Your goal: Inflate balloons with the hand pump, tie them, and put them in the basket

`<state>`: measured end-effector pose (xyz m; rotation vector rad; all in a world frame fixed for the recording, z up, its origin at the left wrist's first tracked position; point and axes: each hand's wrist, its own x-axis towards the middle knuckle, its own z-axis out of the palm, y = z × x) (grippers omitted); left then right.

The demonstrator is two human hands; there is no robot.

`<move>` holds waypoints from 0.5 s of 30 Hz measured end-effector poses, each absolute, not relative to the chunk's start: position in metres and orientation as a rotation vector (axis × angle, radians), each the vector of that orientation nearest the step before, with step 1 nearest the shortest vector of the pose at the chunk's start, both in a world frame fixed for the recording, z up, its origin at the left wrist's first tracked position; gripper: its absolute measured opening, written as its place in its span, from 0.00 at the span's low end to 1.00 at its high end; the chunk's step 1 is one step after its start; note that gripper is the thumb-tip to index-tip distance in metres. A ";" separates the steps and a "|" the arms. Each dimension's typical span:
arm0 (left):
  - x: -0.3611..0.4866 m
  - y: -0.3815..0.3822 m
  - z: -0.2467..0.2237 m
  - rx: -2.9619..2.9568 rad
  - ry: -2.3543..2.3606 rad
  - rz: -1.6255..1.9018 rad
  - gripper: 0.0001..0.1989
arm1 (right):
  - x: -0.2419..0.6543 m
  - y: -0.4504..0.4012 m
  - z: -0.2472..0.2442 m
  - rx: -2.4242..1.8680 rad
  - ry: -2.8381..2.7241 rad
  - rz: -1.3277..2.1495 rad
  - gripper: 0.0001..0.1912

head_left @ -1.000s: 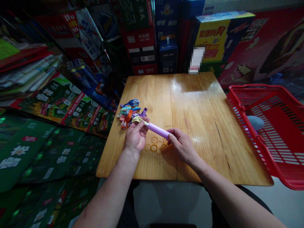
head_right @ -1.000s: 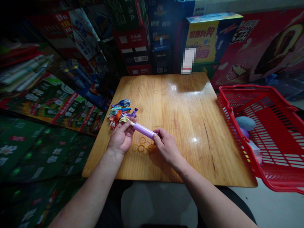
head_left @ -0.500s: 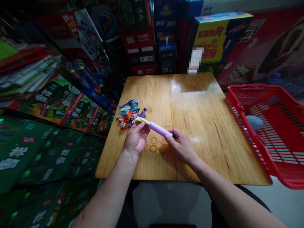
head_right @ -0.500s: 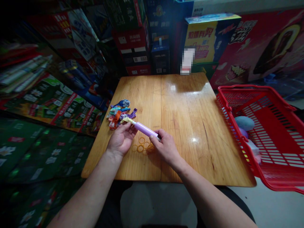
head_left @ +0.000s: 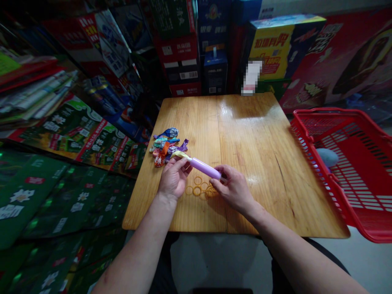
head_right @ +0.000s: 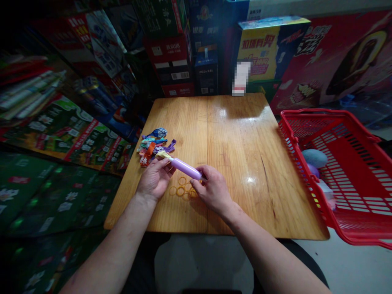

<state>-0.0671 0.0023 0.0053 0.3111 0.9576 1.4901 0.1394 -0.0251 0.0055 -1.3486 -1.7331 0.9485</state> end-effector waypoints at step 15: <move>-0.069 -0.004 0.012 0.266 0.897 1.322 0.10 | 0.144 -0.023 0.010 -1.364 -1.573 1.287 0.12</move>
